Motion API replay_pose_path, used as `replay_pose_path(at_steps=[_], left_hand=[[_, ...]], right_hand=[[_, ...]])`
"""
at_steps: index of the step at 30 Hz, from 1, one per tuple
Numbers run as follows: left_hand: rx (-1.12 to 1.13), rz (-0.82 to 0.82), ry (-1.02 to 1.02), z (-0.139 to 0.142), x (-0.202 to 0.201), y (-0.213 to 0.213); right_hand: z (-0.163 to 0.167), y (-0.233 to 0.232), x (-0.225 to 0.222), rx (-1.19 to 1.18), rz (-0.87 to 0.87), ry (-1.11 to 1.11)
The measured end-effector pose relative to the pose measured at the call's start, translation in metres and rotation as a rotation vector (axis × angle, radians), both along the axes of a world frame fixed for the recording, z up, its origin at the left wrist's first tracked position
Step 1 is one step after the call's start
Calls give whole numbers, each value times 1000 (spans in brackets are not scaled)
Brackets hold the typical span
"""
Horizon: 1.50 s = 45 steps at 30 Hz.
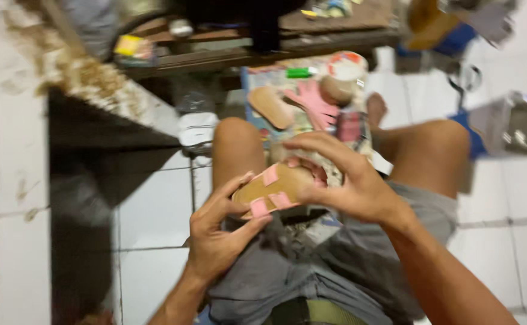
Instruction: The person sits on the floor assembling a pink sandal, fitting the cut strap pieces onto the sole and pressing them down with a cylindrical hand tool. They turn the sandal over, work on the straps one at a time, and set the finished sandal on the work board.
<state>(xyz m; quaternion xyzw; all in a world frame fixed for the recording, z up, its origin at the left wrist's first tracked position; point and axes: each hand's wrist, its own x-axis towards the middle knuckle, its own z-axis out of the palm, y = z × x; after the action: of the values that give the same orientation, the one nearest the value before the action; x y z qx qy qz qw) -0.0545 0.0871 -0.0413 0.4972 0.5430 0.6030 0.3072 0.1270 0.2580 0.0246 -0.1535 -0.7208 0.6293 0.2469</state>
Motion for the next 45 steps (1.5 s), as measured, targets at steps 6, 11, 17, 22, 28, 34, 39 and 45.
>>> replay_pose_path(at_steps=[6, 11, 17, 22, 28, 34, 39, 45], left_hand=[[48, -119, 586, 20, -46, 9], [52, -131, 583, 10, -46, 5], [23, -162, 634, 3, -51, 2], [36, -147, 582, 0, -53, 3], [59, -185, 621, 1, -52, 2], [88, -205, 679, 14, -47, 6], [127, -256, 743, 8, -48, 3], [129, -329, 711, 5, -52, 3]], right_hand=[[-34, -3, -42, 539, 59, -107], [-55, 5, -53, 518, 118, -39], [-67, -2, -62, 564, 51, 12], [-56, -2, -51, 660, 153, -6], [-56, -20, -40, 871, 183, 39], [-53, -16, -35, 602, 76, -124], [-61, -6, -47, 185, 322, -414], [-59, -27, -51, 628, 272, -521]])
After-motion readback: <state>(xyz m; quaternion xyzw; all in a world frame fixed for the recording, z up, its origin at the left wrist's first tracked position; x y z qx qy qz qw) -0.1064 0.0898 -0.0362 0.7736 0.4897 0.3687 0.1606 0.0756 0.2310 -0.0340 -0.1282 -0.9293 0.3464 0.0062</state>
